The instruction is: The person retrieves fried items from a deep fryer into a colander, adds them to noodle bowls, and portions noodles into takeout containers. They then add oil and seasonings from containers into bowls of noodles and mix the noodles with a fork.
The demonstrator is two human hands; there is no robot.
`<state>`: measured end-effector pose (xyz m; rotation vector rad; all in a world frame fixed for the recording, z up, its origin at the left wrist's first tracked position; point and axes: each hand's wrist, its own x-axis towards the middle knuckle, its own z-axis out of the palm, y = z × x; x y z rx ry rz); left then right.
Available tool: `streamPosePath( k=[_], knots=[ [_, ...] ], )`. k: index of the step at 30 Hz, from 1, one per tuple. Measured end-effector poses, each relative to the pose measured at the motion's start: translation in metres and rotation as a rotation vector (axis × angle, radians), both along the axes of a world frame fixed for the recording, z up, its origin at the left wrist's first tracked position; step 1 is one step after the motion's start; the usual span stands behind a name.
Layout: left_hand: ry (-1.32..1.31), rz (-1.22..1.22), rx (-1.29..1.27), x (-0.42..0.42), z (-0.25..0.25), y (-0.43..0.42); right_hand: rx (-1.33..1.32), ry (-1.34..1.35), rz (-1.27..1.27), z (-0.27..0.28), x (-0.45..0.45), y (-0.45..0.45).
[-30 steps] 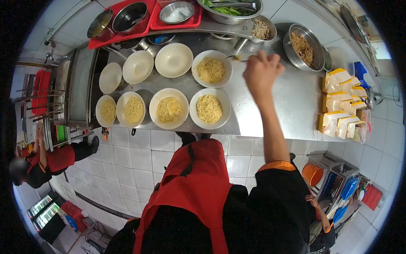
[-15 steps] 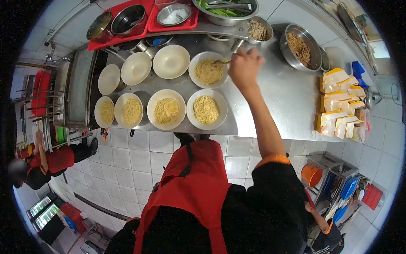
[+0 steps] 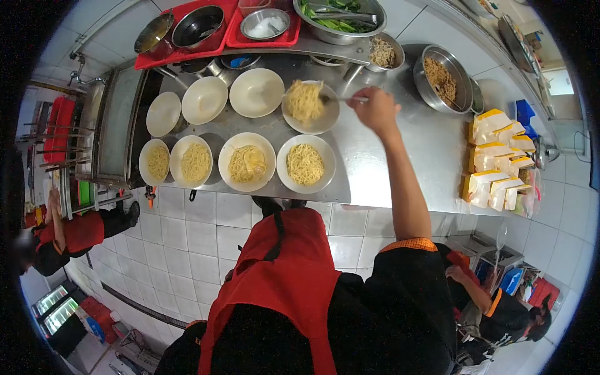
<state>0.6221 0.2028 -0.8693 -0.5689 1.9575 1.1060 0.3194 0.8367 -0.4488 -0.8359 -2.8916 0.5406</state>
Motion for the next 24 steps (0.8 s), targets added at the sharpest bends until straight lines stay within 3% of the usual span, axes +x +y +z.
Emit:
streamPosePath(
  k=[1, 3, 4, 5, 7, 8, 10, 11, 14, 16, 20, 22, 23, 24],
  knots=[
    [0.001, -0.006, -0.001, 0.0, -0.002, 0.0, 0.0, 0.0, -0.001, 0.0, 0.005, -0.009],
    [0.003, -0.016, -0.006, 0.002, -0.006, -0.002, 0.54, 0.181, 0.085, -0.002, 0.009, -0.023],
    [0.006, -0.021, -0.009, 0.002, -0.007, -0.004, 0.531, 0.306, 0.113, -0.016, 0.006, -0.024],
    [0.008, -0.032, -0.015, 0.003, -0.008, -0.006, 0.496, 0.256, 0.124, -0.037, -0.002, -0.024],
    [0.022, -0.068, -0.03, 0.001, -0.013, -0.012, 0.112, 0.145, 0.075, -0.101, -0.016, -0.013],
    [0.034, -0.089, -0.046, 0.0, -0.014, -0.014, 0.111, 0.153, 0.064, -0.115, -0.015, -0.001],
    [0.065, -0.131, -0.072, 0.002, -0.024, -0.023, -0.873, 0.38, 0.148, -0.127, -0.011, 0.03],
    [0.076, -0.164, -0.104, 0.007, -0.032, -0.028, -0.874, 0.378, 0.151, -0.119, -0.009, 0.035],
    [0.085, -0.116, -0.002, 0.011, -0.036, -0.036, -0.631, 0.265, 0.075, -0.046, 0.009, 0.027],
    [0.041, -0.089, 0.005, 0.004, -0.026, -0.029, 0.499, 0.206, 0.032, -0.005, 0.013, -0.008],
    [0.017, -0.079, 0.014, -0.012, -0.007, -0.018, 0.513, 0.186, 0.11, -0.065, -0.005, -0.016],
    [0.011, -0.074, 0.024, -0.02, 0.005, -0.013, -0.443, 0.193, 0.009, -0.114, -0.015, 0.01],
    [0.01, -0.07, 0.025, -0.023, 0.009, -0.011, -0.442, 0.198, 0.016, -0.112, -0.012, 0.023],
    [0.006, -0.062, 0.027, -0.024, 0.014, -0.008, -0.676, 0.312, 0.087, -0.11, -0.005, 0.039]
  ],
)
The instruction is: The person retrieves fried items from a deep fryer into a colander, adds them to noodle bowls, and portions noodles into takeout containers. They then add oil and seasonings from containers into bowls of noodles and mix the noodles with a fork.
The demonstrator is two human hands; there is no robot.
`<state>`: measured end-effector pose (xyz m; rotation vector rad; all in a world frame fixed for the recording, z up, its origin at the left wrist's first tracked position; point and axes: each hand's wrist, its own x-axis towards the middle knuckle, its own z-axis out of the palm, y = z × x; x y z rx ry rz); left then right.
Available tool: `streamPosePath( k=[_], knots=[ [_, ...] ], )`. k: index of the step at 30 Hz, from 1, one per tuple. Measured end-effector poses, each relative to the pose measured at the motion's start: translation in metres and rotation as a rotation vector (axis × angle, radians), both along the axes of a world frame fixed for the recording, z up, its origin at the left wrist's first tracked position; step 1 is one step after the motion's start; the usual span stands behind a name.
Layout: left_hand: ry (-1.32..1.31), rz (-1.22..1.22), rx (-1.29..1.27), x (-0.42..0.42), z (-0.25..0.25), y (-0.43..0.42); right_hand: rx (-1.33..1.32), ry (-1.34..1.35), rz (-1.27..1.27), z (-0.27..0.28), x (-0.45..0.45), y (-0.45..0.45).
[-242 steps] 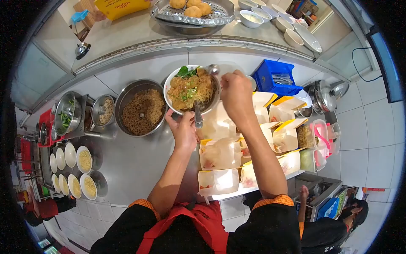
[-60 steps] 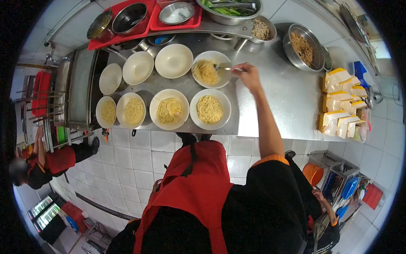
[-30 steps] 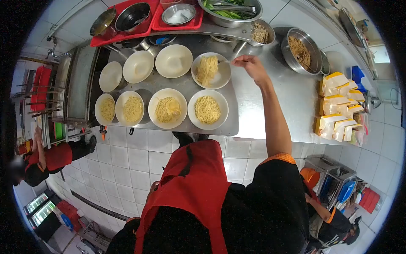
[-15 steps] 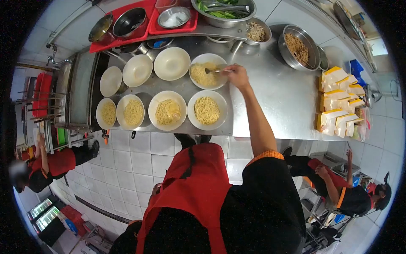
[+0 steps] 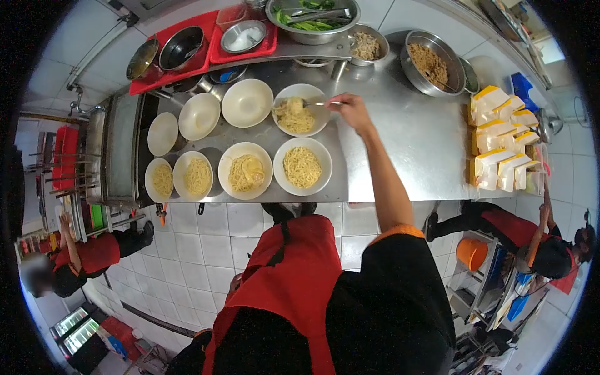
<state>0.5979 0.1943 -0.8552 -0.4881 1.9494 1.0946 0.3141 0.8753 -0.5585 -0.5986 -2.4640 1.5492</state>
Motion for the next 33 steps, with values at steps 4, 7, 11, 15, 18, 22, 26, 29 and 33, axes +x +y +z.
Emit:
streamPosePath(
  k=[4, 7, 11, 15, 18, 22, 26, 29, 33],
  knots=[
    [-0.016, 0.007, 0.01, 0.001, 0.005, -0.001, 0.617, -0.006, -0.078, 0.091, 0.018, -0.026],
    [-0.02, 0.009, 0.017, -0.011, 0.021, 0.009, 1.143, 0.0, -0.102, 0.078, -0.003, -0.044],
    [-0.032, 0.054, 0.043, -0.048, 0.097, 0.042, 0.319, -0.019, 0.044, -0.032, -0.031, -0.001],
    [-0.171, 0.074, 0.287, -0.027, 0.01, -0.006, 0.048, -0.045, 0.058, 0.039, -0.011, 0.005],
    [0.0, -0.077, 0.146, -0.003, -0.051, -0.032, 1.233, -0.106, -0.064, 0.116, 0.005, -0.043],
    [0.002, -0.052, 0.056, -0.019, -0.005, -0.01, 1.053, -0.22, -0.03, 0.01, -0.022, -0.026],
    [0.028, -0.047, -0.01, -0.042, 0.07, 0.024, -0.021, -0.009, 0.076, -0.002, -0.019, 0.014],
    [0.008, -0.014, 0.003, -0.025, 0.052, 0.012, 0.478, -0.01, -0.014, 0.104, 0.013, -0.034],
    [0.039, -0.053, -0.008, -0.008, 0.001, -0.01, 1.113, -0.082, -0.207, 0.072, 0.0, -0.064]
  ],
)
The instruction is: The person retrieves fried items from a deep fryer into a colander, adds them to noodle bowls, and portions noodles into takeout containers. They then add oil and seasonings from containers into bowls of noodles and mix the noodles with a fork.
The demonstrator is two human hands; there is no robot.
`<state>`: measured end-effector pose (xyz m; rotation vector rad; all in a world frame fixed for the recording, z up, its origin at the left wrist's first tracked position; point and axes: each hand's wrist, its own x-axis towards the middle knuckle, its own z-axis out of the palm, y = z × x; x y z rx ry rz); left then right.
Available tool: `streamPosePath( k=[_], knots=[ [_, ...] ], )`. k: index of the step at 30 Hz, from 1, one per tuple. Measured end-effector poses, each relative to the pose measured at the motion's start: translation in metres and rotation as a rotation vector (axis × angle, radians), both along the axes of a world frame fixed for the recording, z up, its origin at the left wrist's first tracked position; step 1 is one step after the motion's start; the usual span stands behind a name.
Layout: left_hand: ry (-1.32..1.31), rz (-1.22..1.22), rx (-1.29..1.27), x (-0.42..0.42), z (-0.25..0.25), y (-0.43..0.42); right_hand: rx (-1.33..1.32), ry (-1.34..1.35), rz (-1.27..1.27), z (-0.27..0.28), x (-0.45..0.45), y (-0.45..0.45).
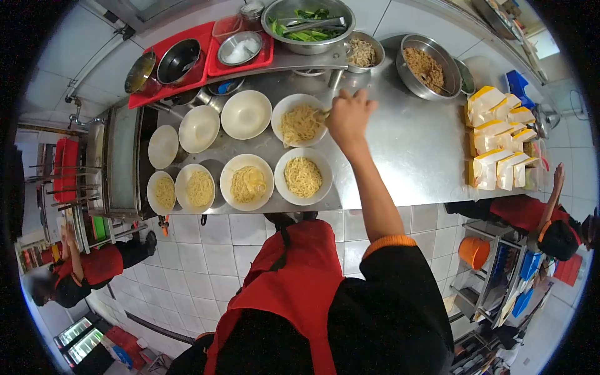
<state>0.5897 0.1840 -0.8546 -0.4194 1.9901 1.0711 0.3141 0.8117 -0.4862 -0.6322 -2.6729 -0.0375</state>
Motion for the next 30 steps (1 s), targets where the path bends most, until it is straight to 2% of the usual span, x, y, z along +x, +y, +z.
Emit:
streamPosePath(
  k=[1, 2, 4, 5, 6, 7, 8, 9, 10, 12, 14, 15, 16, 17, 18, 20, 21, 22, 24, 25, 26, 28, 29, 30],
  knots=[
    [0.017, -0.017, -0.008, 0.001, -0.009, -0.002, -0.138, -0.102, -0.018, -0.045, -0.008, 0.009],
    [0.039, -0.033, -0.017, -0.001, -0.013, -0.002, -0.136, -0.092, -0.022, -0.073, -0.009, 0.024],
    [0.128, -0.088, -0.044, 0.001, -0.036, -0.009, -1.207, 0.092, 0.204, -0.101, -0.003, 0.063],
    [0.186, -0.128, -0.067, 0.003, -0.048, -0.011, -1.395, 0.148, 0.271, -0.083, 0.002, 0.069],
    [0.275, -0.195, -0.11, 0.005, -0.059, -0.013, -1.398, 0.139, 0.272, -0.051, 0.005, 0.059],
    [-0.086, -0.364, 0.138, -0.021, -0.038, 0.002, -0.924, 0.106, 0.172, -0.008, 0.01, 0.044],
    [-0.035, -0.15, 0.032, -0.005, -0.057, -0.018, -0.446, 0.074, 0.074, 0.027, 0.013, 0.029],
    [-0.055, -0.096, 0.03, -0.004, -0.057, -0.018, -0.201, 0.122, 0.107, 0.05, 0.018, 0.009],
    [-0.065, -0.074, 0.035, -0.006, -0.054, -0.016, 0.049, 0.174, 0.139, 0.063, 0.017, -0.009],
    [-0.074, -0.049, 0.049, -0.01, -0.05, -0.009, 0.14, 0.124, 0.083, 0.021, 0.003, -0.014],
    [-0.071, -0.034, 0.056, -0.014, -0.046, -0.006, -0.037, -0.059, 0.044, -0.04, -0.007, -0.006],
    [-0.071, -0.03, 0.06, -0.014, -0.044, -0.006, -0.039, -0.055, 0.044, -0.058, -0.009, 0.004],
    [-0.074, -0.027, 0.061, -0.016, -0.043, -0.004, -0.478, -0.075, 0.019, -0.071, -0.008, 0.02],
    [-0.073, -0.024, 0.063, -0.017, -0.045, -0.003, -0.915, -0.098, -0.008, -0.076, -0.006, 0.035],
    [-0.076, -0.023, 0.065, -0.017, -0.046, -0.002, -0.912, -0.103, -0.008, -0.072, -0.004, 0.046],
    [-0.08, -0.023, 0.069, -0.019, -0.051, 0.002, -1.246, 0.036, 0.135, -0.051, -0.001, 0.063],
    [-0.081, -0.025, 0.073, -0.02, -0.054, 0.003, -1.243, 0.077, 0.159, -0.035, 0.001, 0.066],
    [-0.082, -0.025, 0.079, -0.023, -0.057, 0.006, -1.232, 0.08, 0.159, -0.007, 0.003, 0.059],
    [-0.08, -0.033, 0.084, -0.029, -0.063, 0.012, -0.697, 0.094, 0.119, 0.049, 0.008, 0.037],
    [-0.077, -0.031, 0.091, -0.034, -0.063, 0.014, -0.329, 0.084, 0.119, 0.07, 0.011, 0.022],
    [-0.074, -0.034, 0.095, -0.036, -0.066, 0.017, -0.32, 0.088, 0.12, 0.084, 0.01, 0.007],
    [-0.072, -0.037, 0.103, -0.043, -0.071, 0.023, 0.167, 0.12, 0.339, 0.101, 0.008, -0.017],
    [-0.071, -0.041, 0.109, -0.046, -0.073, 0.025, 0.31, 0.073, 0.437, 0.097, 0.006, -0.019],
    [-0.069, -0.042, 0.115, -0.05, -0.074, 0.029, 0.318, 0.074, 0.437, 0.1, 0.008, -0.02]
  ],
)
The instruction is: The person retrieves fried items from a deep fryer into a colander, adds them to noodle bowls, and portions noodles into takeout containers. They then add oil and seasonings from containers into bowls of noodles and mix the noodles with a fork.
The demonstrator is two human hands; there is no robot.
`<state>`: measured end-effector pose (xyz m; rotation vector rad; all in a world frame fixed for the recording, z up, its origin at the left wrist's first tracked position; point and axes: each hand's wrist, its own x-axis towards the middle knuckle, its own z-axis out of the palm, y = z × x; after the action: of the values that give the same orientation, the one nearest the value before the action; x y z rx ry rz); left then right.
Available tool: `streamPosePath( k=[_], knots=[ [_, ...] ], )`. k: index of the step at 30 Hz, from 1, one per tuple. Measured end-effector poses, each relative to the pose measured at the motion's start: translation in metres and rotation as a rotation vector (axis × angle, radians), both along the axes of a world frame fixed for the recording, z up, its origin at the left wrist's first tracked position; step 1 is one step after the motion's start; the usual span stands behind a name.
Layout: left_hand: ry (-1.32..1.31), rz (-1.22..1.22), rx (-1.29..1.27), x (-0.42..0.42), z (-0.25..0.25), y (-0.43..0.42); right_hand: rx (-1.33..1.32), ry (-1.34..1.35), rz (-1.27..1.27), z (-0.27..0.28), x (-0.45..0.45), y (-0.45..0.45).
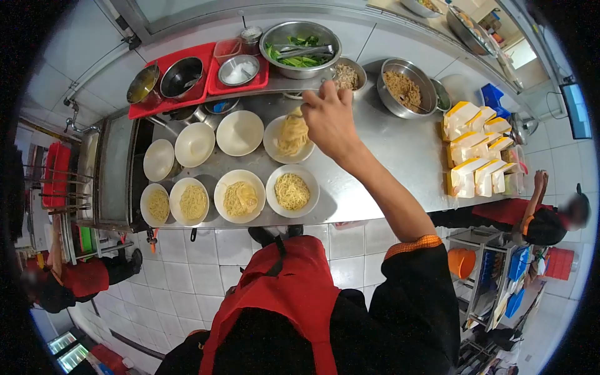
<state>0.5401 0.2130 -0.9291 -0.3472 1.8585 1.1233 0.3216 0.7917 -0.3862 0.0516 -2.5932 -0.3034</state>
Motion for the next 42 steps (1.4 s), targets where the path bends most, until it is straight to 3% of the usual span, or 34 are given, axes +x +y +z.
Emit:
streamPosePath(
  k=[4, 7, 9, 11, 12, 13, 16, 20, 27, 29, 32, 34, 36, 38, 40, 41, 42],
  knots=[
    [-0.001, 0.013, 0.02, -0.005, -0.004, 0.008, 0.034, 0.023, 0.097, 0.019, 0.003, 0.003],
    [-0.007, 0.025, 0.025, 0.0, -0.004, 0.005, -0.323, -0.001, -0.117, 0.018, 0.004, 0.009],
    [-0.013, 0.032, 0.021, 0.005, -0.002, 0.003, -0.733, -0.155, -0.274, -0.031, -0.007, 0.026],
    [-0.021, 0.036, 0.018, 0.013, 0.0, -0.001, -1.168, -0.154, -0.241, -0.143, -0.019, 0.055],
    [-0.024, 0.036, 0.015, 0.014, 0.001, -0.004, -1.198, -0.229, -0.42, -0.155, -0.013, 0.038],
    [-0.027, 0.035, 0.011, 0.015, 0.003, -0.009, -1.102, -0.274, -0.548, -0.179, -0.007, 0.034],
    [-0.047, 0.04, 0.005, 0.023, 0.005, -0.016, -1.013, -0.238, -0.652, -0.17, 0.016, 0.021],
    [-0.068, 0.048, 0.004, 0.026, -0.003, -0.02, -0.705, -0.208, -0.657, -0.148, 0.03, 0.025],
    [-0.078, 0.058, 0.021, 0.018, -0.011, -0.021, -0.449, -0.245, -0.669, -0.107, 0.037, 0.014],
    [-0.09, 0.072, 0.037, 0.018, -0.016, -0.021, -0.242, -0.203, -0.675, -0.094, 0.041, 0.012],
    [-0.11, 0.17, 0.179, 0.023, -0.022, -0.026, -0.226, -0.001, -0.495, -0.079, 0.036, 0.012],
    [-0.095, 0.155, 0.133, 0.022, -0.016, -0.03, -0.235, 0.007, -0.377, -0.114, 0.012, 0.022],
    [-0.1, 0.203, 0.104, 0.012, 0.022, -0.024, -0.49, -0.234, -0.356, -0.159, -0.011, 0.026],
    [-0.112, 0.28, 0.125, 0.004, 0.063, -0.017, -1.071, -0.296, -0.406, -0.198, -0.021, 0.049],
    [-0.134, 0.354, 0.162, 0.002, 0.091, -0.007, -1.553, -0.23, -0.1, -0.203, -0.012, 0.074],
    [-0.166, 0.408, 0.198, 0.01, 0.102, -0.006, -1.695, -0.2, -0.001, -0.197, -0.008, 0.085],
    [-0.199, 0.463, 0.233, 0.019, 0.113, -0.003, -1.477, -0.205, -0.074, -0.175, -0.003, 0.083]
  ],
)
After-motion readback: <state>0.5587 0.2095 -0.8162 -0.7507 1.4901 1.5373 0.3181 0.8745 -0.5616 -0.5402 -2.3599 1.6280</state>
